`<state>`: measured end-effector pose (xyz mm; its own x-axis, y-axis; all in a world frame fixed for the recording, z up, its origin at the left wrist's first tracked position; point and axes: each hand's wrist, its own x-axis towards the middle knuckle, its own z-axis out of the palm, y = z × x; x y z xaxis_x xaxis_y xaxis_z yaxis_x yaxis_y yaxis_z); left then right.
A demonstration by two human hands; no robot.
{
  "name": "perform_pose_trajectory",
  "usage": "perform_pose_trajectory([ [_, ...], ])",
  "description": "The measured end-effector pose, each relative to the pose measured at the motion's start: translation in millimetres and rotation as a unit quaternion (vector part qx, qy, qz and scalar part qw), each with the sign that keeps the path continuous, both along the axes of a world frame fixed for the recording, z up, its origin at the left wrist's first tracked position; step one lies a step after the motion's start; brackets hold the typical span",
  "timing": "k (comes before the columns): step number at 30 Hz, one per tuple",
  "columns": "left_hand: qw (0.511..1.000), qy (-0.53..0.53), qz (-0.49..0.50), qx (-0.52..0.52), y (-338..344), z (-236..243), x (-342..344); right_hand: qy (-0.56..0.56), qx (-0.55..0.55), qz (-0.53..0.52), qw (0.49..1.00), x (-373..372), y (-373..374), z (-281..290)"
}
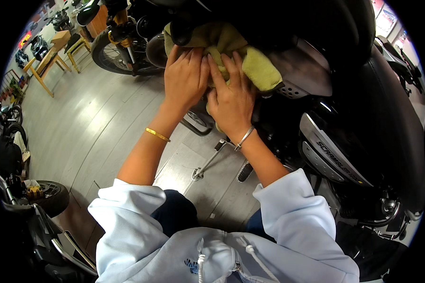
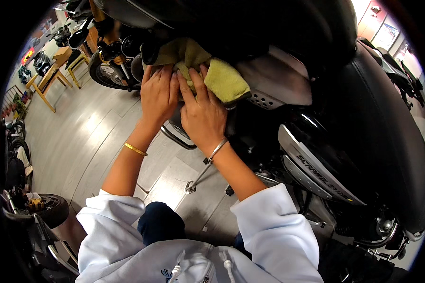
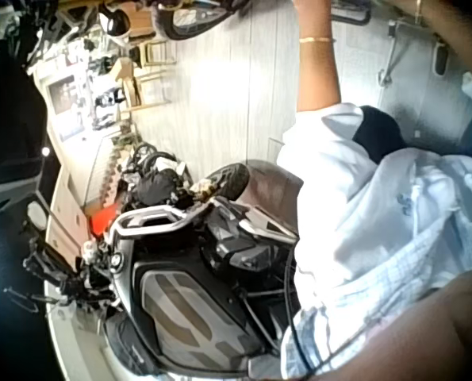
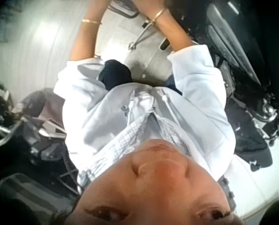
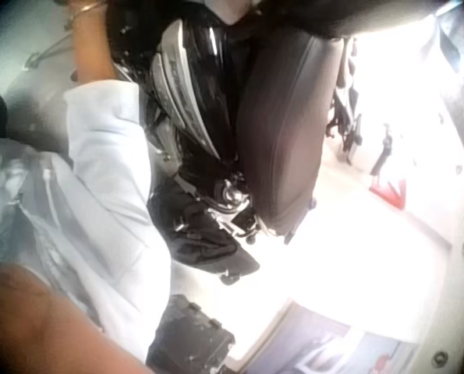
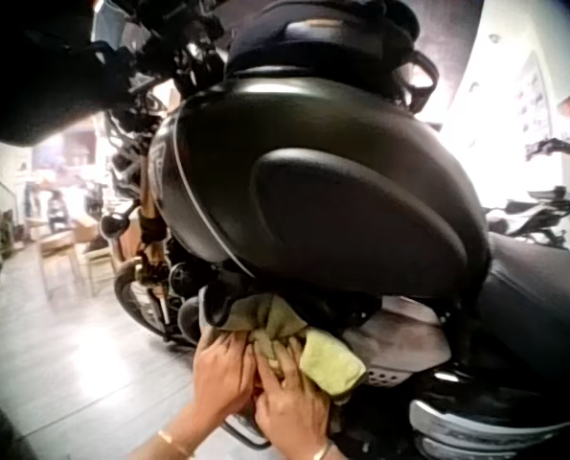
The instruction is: The person wipes various parts of a motorcycle with a yellow microfiber cloth, including the engine casing, exhaust, frame, and seat. They use both hands to maneuver the cloth around the bike's components.
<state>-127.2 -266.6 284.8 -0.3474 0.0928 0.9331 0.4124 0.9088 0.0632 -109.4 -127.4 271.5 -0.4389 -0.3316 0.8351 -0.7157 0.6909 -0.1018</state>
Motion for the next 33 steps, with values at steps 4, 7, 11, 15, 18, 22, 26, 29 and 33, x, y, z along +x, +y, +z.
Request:
perform_pose_trajectory([
  [4,0.995,-0.003,0.007,-0.102,-14,17,-6,0.003,0.019,-0.025,0.999,3,-3,18],
  [7,0.993,-0.028,0.024,-0.108,-16,19,-9,-0.012,0.041,-0.062,0.997,1,-6,31],
  [11,0.998,-0.034,0.034,-0.047,-8,12,-10,-0.006,0.051,-0.072,0.996,-7,-4,43],
  [15,0.999,-0.033,-0.009,-0.022,-5,8,-8,0.027,0.069,-0.077,0.994,-10,-4,42],
  [18,0.998,-0.032,-0.04,0.024,-3,6,-7,0.024,0.06,-0.075,0.995,-10,-6,39],
  [22,0.993,-0.044,-0.055,0.097,3,0,-4,-0.002,0.048,-0.053,0.997,-10,-7,36],
  [26,0.984,-0.089,-0.074,0.138,0,2,-4,-0.014,0.025,-0.019,0.999,-12,-5,32],
  [29,0.976,-0.145,-0.108,0.117,-11,10,-9,-0.008,0.015,-0.009,1.0,-14,-5,29],
  [33,0.988,-0.122,-0.092,0.019,-23,20,-8,-0.011,0.012,-0.021,1.0,-15,-5,27],
])
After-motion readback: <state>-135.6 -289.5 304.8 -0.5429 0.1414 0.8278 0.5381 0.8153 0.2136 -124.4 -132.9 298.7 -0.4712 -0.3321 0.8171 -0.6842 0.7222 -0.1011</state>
